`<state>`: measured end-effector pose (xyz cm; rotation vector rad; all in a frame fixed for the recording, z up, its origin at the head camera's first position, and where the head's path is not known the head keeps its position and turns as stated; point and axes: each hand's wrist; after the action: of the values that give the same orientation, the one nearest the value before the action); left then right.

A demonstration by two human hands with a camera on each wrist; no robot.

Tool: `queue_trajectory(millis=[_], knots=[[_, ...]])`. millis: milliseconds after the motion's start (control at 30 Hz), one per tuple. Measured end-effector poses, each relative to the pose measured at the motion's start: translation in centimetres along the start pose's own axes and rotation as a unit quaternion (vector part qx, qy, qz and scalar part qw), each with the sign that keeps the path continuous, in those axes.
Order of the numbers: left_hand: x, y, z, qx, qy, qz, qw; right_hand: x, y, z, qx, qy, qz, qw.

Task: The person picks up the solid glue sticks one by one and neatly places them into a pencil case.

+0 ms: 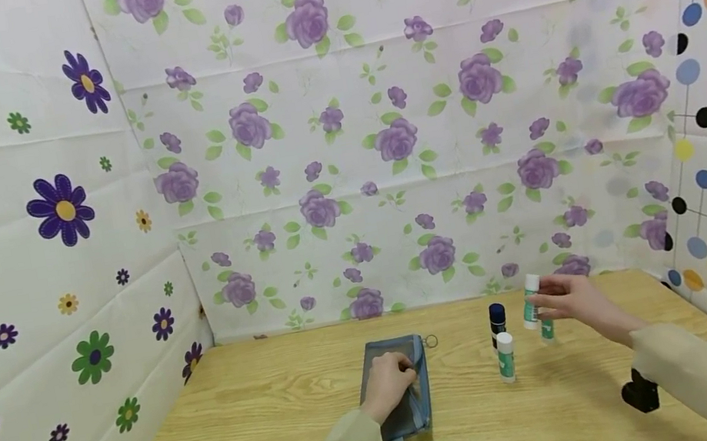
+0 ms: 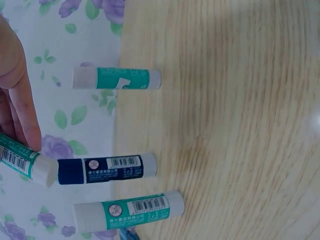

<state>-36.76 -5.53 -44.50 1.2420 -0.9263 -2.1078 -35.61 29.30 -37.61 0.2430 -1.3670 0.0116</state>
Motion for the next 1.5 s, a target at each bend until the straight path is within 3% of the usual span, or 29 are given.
queue_trajectory(millis=[433, 667, 1500], knots=[[0.3, 0.0, 0.0, -0.005, 0.009, -0.015, 0.9998, 1.9, -2.5, 1.3, 0.024, 0.007, 0.047, 0.999], [0.5, -0.1, 0.2, -0.006, 0.011, -0.016, 0.9998, 2.7, -4.1, 1.8, 0.017, 0.006, 0.064, 0.998], [0.6, 0.1, 0.4, -0.014, 0.002, -0.023, 0.9996, 4.2, -9.7, 3.2, 0.049, -0.007, 0.074, 0.996]])
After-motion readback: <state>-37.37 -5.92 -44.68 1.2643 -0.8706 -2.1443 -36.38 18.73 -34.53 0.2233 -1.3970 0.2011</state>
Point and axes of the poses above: each hand's wrist, its own z-axis towards the middle knuckle, its own y-axis out of the back of the hand, x = y × z, and after that the axes turned 6 degrees about z, right-handed
